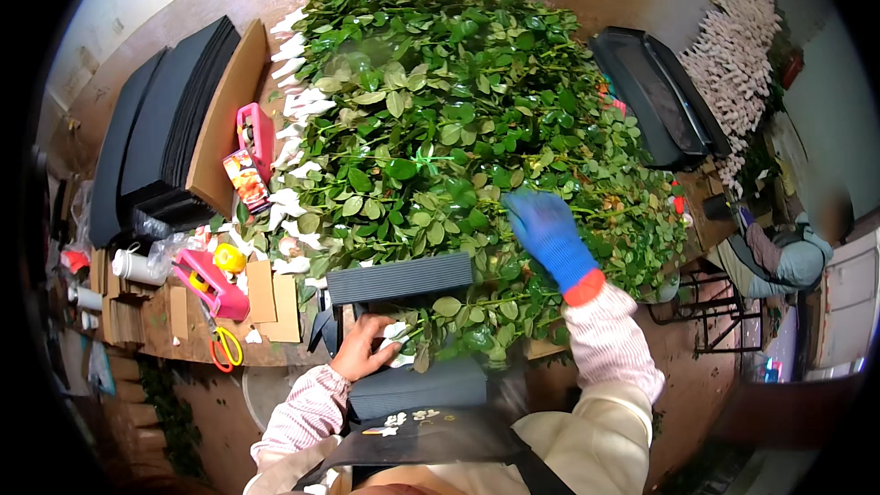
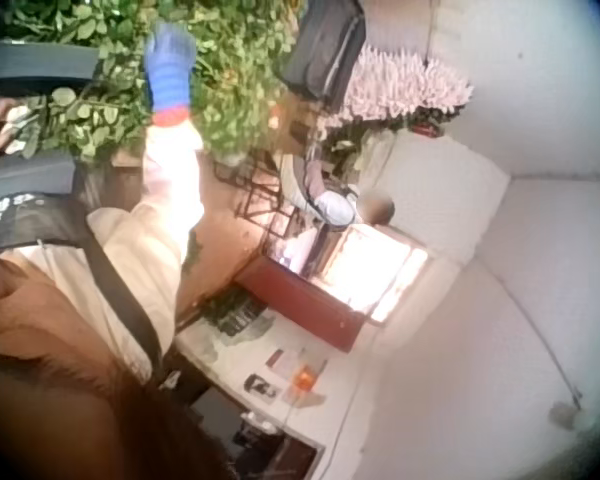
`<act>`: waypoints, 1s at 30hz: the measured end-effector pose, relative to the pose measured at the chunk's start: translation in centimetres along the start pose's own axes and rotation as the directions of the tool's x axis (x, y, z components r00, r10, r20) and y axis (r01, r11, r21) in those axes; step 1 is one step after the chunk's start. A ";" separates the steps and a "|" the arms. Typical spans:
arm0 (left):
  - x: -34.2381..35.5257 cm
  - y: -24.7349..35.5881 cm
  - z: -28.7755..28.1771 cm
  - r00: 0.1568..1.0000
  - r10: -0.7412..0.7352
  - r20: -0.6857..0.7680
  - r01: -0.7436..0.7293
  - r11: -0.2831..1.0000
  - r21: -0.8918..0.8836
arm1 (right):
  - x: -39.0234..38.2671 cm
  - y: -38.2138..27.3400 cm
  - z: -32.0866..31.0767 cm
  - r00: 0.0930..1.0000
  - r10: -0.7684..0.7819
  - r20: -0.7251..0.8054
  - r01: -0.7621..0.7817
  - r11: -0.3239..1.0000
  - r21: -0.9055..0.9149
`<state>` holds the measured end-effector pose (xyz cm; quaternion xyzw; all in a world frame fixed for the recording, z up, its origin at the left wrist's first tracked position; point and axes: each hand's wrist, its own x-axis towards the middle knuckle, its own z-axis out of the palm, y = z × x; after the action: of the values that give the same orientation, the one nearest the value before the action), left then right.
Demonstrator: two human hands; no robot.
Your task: The person arranges artificial flowers and greenery into black rectangular trays. They place white and pink flower buds and green leaves into the trays, then cover them with cardboard and clear plastic sheets.
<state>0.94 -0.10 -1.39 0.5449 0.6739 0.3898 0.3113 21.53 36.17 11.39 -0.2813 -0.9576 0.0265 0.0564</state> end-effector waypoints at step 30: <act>0.5 -0.2 1.3 0.986 -0.020 -0.167 0.027 0.999 0.044 | 9.4 -1.8 5.7 0.961 -0.010 0.276 -0.043 0.981 0.187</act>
<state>1.83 0.57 -2.20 0.5096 0.7129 0.4144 0.2458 11.99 39.62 6.72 -0.2763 -0.9467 0.1577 -0.0509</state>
